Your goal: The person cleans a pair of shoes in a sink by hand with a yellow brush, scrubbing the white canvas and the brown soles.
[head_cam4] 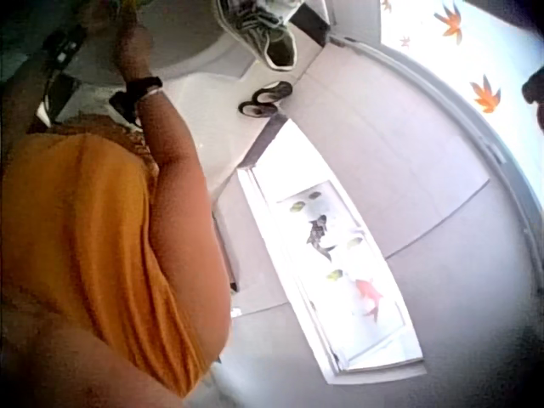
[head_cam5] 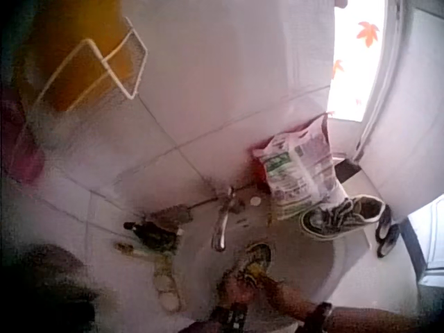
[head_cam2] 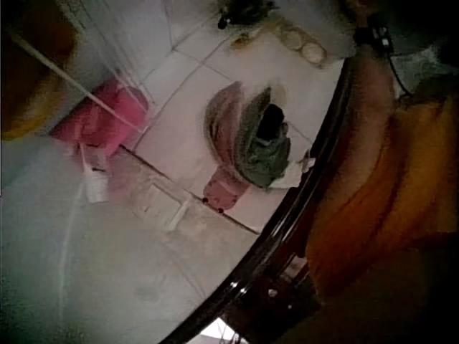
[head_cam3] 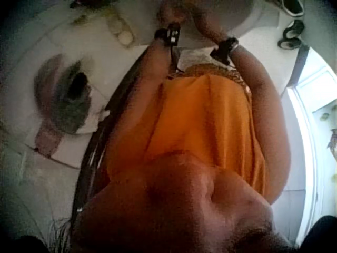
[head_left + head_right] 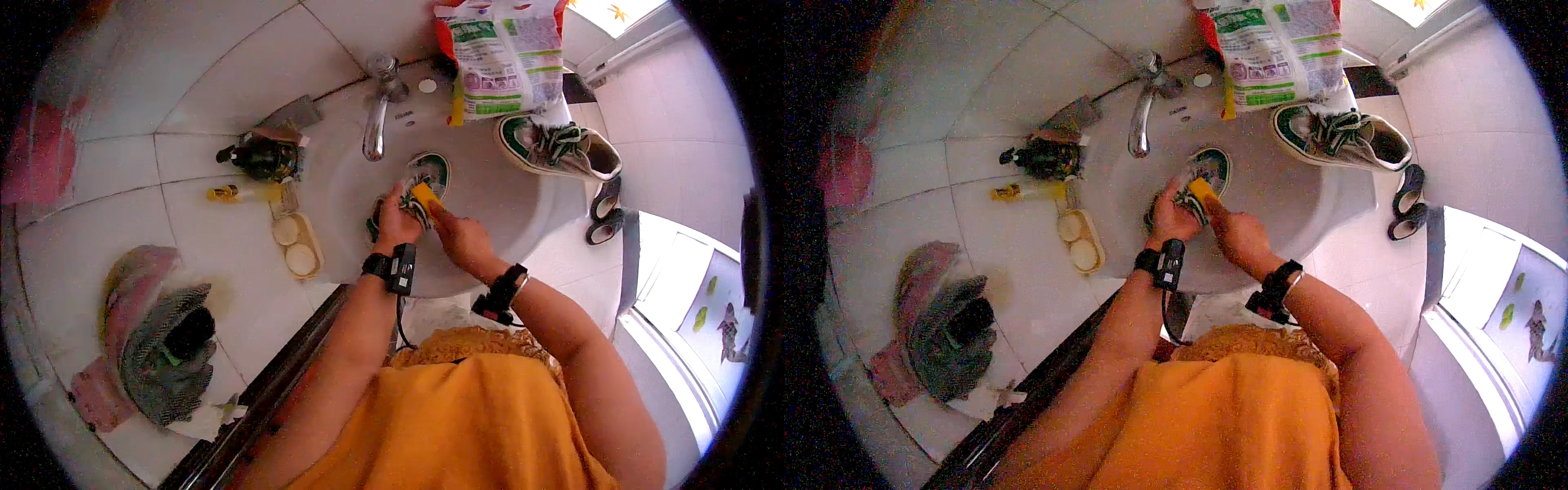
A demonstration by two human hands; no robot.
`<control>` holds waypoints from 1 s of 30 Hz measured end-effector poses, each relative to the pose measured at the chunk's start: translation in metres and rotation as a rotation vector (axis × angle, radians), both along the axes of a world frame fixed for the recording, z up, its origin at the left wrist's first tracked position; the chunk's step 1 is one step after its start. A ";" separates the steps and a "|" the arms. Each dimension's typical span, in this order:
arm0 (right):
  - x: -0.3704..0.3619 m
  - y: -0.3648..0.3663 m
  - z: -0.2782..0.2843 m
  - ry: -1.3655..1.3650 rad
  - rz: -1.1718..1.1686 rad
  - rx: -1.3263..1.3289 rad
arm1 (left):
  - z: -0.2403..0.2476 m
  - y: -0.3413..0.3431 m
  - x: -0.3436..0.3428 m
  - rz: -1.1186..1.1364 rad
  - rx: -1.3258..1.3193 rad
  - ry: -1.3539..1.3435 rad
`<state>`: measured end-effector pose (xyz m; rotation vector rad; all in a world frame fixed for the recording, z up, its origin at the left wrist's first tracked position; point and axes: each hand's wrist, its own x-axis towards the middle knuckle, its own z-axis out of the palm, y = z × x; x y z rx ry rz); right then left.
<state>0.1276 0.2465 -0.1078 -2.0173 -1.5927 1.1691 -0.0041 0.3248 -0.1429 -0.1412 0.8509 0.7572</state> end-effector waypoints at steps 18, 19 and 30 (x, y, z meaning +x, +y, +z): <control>0.041 0.018 -0.005 -0.134 -0.232 0.096 | -0.003 -0.021 0.012 -0.279 0.299 0.292; 0.049 0.012 0.005 -0.139 -0.230 0.087 | 0.007 -0.027 0.011 -0.415 0.483 0.484; 0.087 -0.036 0.034 -0.097 0.055 0.189 | 0.023 -0.069 -0.009 -0.641 0.562 0.685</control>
